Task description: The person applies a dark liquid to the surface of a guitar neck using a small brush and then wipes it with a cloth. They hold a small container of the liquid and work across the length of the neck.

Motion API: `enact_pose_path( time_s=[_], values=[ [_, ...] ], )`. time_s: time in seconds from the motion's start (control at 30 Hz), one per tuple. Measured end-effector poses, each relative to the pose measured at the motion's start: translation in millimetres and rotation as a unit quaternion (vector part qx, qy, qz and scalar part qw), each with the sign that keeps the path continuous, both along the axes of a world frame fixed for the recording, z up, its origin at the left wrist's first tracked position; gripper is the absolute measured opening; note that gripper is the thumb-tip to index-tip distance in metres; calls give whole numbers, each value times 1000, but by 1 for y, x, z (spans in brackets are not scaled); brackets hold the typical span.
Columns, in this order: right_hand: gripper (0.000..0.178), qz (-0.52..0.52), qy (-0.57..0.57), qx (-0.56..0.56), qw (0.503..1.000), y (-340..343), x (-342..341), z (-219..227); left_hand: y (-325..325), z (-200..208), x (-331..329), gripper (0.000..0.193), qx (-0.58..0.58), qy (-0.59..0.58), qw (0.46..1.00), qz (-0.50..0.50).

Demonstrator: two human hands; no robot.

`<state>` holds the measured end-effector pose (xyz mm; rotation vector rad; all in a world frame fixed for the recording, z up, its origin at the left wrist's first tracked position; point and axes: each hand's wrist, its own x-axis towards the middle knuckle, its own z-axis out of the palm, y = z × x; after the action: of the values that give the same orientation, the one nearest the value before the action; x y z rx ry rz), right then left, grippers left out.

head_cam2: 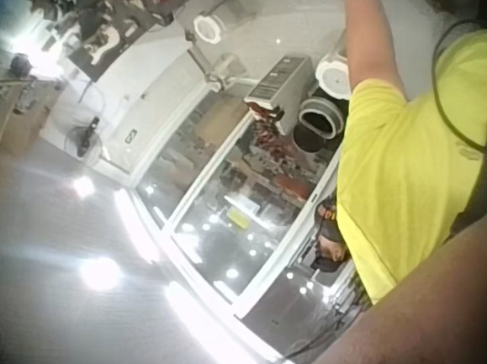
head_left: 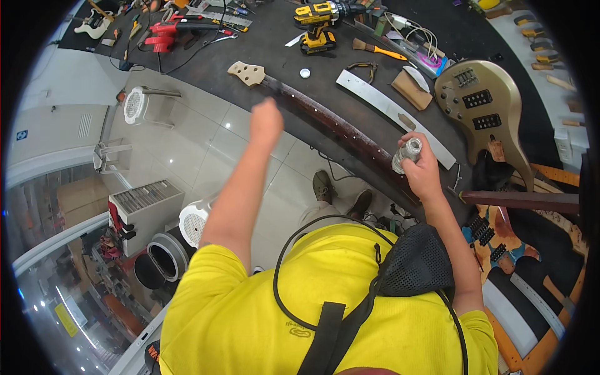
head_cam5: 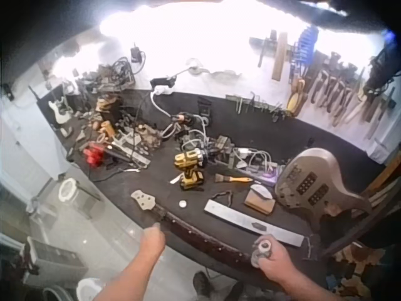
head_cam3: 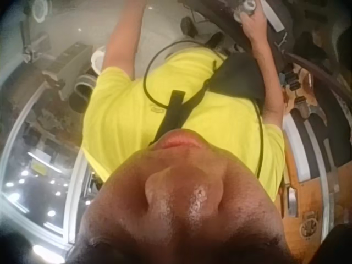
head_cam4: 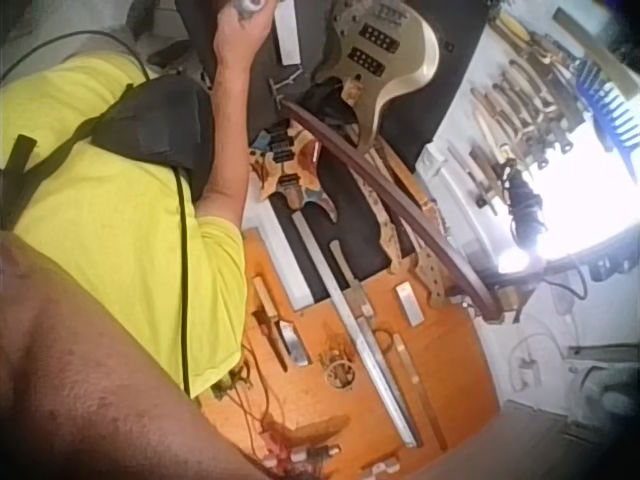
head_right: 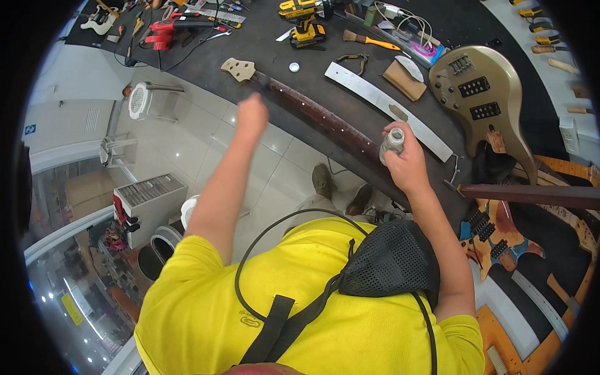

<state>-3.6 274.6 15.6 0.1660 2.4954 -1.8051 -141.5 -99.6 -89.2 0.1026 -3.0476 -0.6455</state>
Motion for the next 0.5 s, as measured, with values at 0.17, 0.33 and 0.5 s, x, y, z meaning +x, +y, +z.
enact_pose_path(
  time_s=[0.17,0.33,0.5],
  values=[
    [42,-3,-10,14,1000,-1,-1,-1,46,2,57,8,41,-33,994,-99],
    [42,8,8,5,1000,-4,-4,-7,-35,12,-33,24,-27,30,999,1],
    [41,14,-4,2,1000,-13,0,-4,-10,11,-26,16,-38,-17,999,-17]
  ],
)
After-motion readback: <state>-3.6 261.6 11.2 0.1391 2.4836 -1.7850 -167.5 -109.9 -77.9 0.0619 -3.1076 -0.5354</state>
